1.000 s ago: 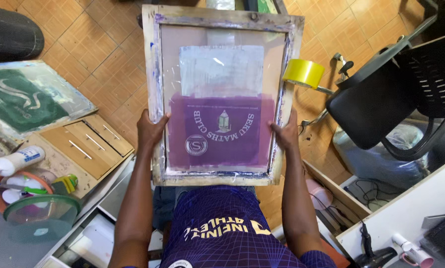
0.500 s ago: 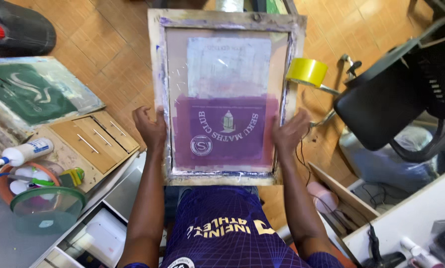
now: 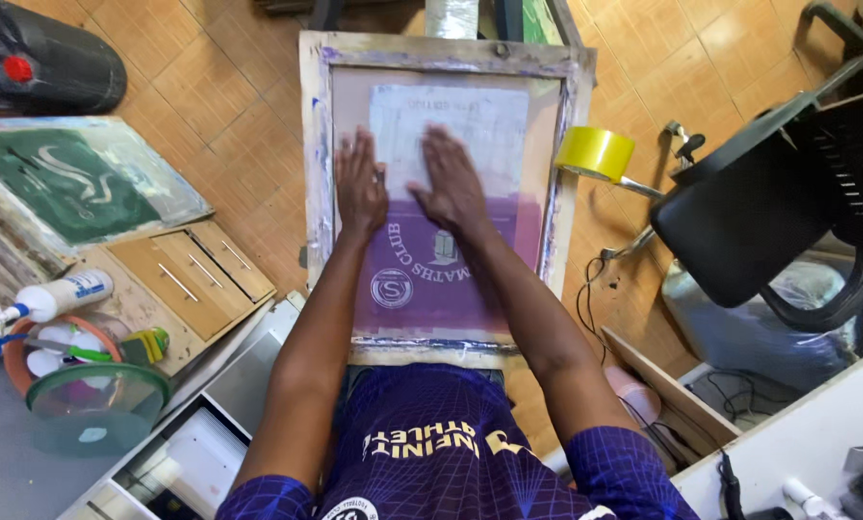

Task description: The person applies yellow masking tape to the edges of a screen printing frame. They smooth the tape along the perimeter to secure a stencil or film in place.

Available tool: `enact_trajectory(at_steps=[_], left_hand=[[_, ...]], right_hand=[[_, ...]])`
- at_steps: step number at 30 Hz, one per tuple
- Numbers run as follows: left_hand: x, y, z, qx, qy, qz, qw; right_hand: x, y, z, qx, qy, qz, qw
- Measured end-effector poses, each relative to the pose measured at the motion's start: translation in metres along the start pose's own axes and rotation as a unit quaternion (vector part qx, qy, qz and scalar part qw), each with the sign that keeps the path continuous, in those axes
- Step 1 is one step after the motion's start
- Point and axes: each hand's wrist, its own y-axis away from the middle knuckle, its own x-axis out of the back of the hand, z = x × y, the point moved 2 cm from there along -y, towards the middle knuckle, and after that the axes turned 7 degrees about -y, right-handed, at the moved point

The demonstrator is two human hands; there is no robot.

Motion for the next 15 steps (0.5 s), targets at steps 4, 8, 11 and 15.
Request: enact_trajectory(at_steps=[4, 8, 11, 15], left_hand=[[0.0, 0.0, -0.001, 0.032, -0.006, 0.002, 0.999], [0.004, -0.006, 0.005, 0.068, -0.012, -0.015, 0.998], [0.003, -0.005, 0.008, 0.082, -0.024, -0.041, 0.995], [0.004, -0.007, 0.008, 0.1, -0.031, -0.047, 0.993]], right_hand=[[0.034, 0.021, 0.014, -0.084, 0.04, 0.009, 0.996], [0.055, 0.033, 0.029, -0.227, 0.022, 0.027, 0.973], [0.059, 0.043, 0.037, -0.312, 0.011, 0.01, 0.95], [0.05, 0.048, 0.05, -0.324, 0.024, 0.029, 0.945]])
